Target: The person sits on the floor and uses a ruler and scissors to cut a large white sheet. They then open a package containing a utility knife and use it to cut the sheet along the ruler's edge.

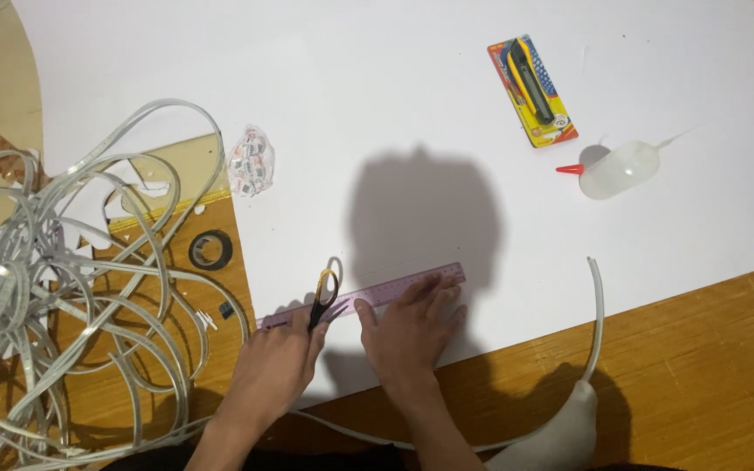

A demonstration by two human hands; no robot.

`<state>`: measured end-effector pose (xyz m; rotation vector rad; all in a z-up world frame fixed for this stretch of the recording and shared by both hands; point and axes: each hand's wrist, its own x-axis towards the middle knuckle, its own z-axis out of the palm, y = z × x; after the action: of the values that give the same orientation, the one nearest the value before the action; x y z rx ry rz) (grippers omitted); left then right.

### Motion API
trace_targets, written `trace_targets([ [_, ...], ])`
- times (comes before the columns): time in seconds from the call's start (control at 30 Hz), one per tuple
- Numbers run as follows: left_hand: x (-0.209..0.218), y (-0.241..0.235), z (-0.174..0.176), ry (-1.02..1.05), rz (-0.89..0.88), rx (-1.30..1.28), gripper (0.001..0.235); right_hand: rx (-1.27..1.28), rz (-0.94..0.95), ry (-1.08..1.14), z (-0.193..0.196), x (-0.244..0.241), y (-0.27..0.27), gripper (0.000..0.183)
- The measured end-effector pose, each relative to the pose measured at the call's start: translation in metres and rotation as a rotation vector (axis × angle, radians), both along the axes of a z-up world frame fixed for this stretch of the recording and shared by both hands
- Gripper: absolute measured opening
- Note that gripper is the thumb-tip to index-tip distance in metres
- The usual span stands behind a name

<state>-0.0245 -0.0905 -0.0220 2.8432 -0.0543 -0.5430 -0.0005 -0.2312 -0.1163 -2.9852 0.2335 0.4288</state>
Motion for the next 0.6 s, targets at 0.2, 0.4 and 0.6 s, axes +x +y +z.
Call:
trace_targets([
  [0.2,-0.002,-0.003,0.003,0.045,-0.012,0.039,0.035,0.184,-0.019,0.095,0.010,0.001,-0.007,0.103],
  [0.4,-0.032,-0.034,0.032,0.408,0.115,-0.075,0.033,0.043,0.092,0.262,0.031,0.006,-0.042,0.116],
  [0.6,-0.068,-0.042,0.008,-0.040,-0.116,-0.388,0.029,-0.022,0.236,0.258,0.052,0.033,-0.114,0.129],
])
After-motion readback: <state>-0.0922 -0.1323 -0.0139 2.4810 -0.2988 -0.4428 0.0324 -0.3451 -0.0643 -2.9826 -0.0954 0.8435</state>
